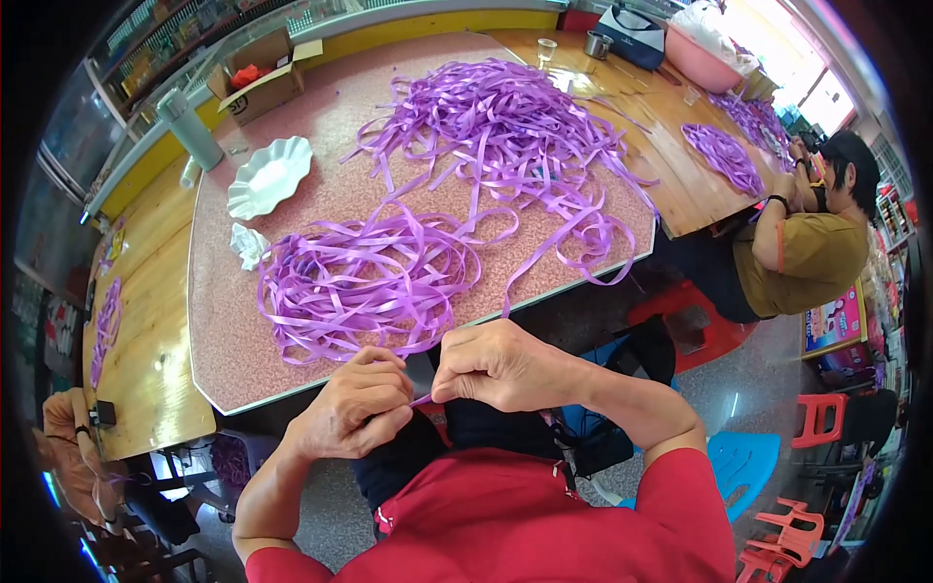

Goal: The recorder is preparing purple ribbons, likely for packaging or decoration, by manipulating individual strips.

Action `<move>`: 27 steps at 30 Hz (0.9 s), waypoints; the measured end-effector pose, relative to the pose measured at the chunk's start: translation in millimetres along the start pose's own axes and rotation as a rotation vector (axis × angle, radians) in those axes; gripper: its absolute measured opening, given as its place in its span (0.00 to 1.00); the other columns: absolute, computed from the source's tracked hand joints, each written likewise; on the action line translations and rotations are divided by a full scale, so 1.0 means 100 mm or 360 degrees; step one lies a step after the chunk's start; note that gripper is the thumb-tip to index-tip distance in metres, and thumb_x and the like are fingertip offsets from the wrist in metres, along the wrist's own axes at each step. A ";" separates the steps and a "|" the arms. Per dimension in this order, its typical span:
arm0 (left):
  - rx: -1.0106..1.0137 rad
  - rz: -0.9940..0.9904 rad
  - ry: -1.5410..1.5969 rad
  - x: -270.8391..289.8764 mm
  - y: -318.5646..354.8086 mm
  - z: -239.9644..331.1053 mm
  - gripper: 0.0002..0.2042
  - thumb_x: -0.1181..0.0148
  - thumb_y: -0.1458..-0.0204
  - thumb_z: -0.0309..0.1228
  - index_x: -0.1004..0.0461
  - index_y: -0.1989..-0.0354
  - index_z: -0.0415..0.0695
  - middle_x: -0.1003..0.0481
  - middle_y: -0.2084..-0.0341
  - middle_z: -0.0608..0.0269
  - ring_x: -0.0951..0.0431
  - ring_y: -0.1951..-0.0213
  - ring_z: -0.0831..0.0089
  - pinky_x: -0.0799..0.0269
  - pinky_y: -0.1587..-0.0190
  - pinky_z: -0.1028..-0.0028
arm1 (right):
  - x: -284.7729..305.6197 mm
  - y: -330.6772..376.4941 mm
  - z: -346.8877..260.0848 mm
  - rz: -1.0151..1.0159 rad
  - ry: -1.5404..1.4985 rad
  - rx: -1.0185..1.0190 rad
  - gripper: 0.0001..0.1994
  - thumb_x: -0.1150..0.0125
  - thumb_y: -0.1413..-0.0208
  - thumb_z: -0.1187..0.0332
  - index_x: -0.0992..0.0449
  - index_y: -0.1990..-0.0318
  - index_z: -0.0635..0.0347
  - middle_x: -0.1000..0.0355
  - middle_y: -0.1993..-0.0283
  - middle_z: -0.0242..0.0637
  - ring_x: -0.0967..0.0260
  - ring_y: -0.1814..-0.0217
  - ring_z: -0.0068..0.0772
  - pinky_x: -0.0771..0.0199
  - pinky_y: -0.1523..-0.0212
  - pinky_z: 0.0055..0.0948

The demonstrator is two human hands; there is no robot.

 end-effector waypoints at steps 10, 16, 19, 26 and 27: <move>0.0370 0.0389 0.0057 0.46 0.28 -0.26 0.16 0.50 0.34 0.36 0.26 0.73 0.41 0.23 0.72 0.62 0.22 0.65 0.62 0.31 0.52 0.63 | 0.92 0.10 0.52 0.0377 0.0788 0.0085 0.11 0.32 0.45 0.69 0.18 0.55 0.59 0.23 0.53 0.40 0.26 0.49 0.40 0.26 0.48 0.35; 0.0487 0.0489 0.0030 0.49 0.40 -0.38 0.16 0.51 0.34 0.37 0.25 0.71 0.41 0.23 0.73 0.62 0.22 0.66 0.63 0.31 0.54 0.66 | 0.53 0.18 0.50 0.0104 0.1222 0.0260 0.21 0.25 0.56 0.60 0.19 0.52 0.52 0.30 0.47 0.36 0.35 0.43 0.44 0.34 0.42 0.42; 0.0485 0.0508 0.0026 0.50 0.41 -0.36 0.17 0.51 0.33 0.38 0.25 0.70 0.41 0.23 0.73 0.61 0.22 0.66 0.64 0.30 0.55 0.67 | 0.23 0.16 0.41 0.0234 0.1364 0.0468 0.21 0.23 0.61 0.57 0.20 0.57 0.49 0.33 0.51 0.32 0.37 0.47 0.44 0.37 0.45 0.44; 0.0273 0.0635 0.0331 0.60 0.31 -0.01 0.19 0.53 0.33 0.39 0.25 0.71 0.39 0.22 0.72 0.56 0.22 0.65 0.63 0.29 0.57 0.67 | 0.10 0.12 0.42 0.0601 0.1450 0.0473 0.16 0.24 0.59 0.60 0.21 0.64 0.49 0.34 0.51 0.31 0.37 0.48 0.41 0.39 0.45 0.42; 0.0279 0.0641 0.0326 0.61 0.33 0.00 0.19 0.53 0.33 0.39 0.25 0.71 0.39 0.22 0.72 0.56 0.22 0.65 0.63 0.29 0.57 0.67 | 0.14 0.12 0.32 0.0626 0.1417 0.0488 0.14 0.25 0.58 0.63 0.21 0.63 0.51 0.31 0.51 0.32 0.35 0.49 0.40 0.37 0.45 0.42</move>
Point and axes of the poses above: each hand's wrist, its own y-axis away from the middle knuckle, its own x-axis out of the back of the hand, z = x × y, the point moved 9 cm from there along -y, towards the middle knuckle
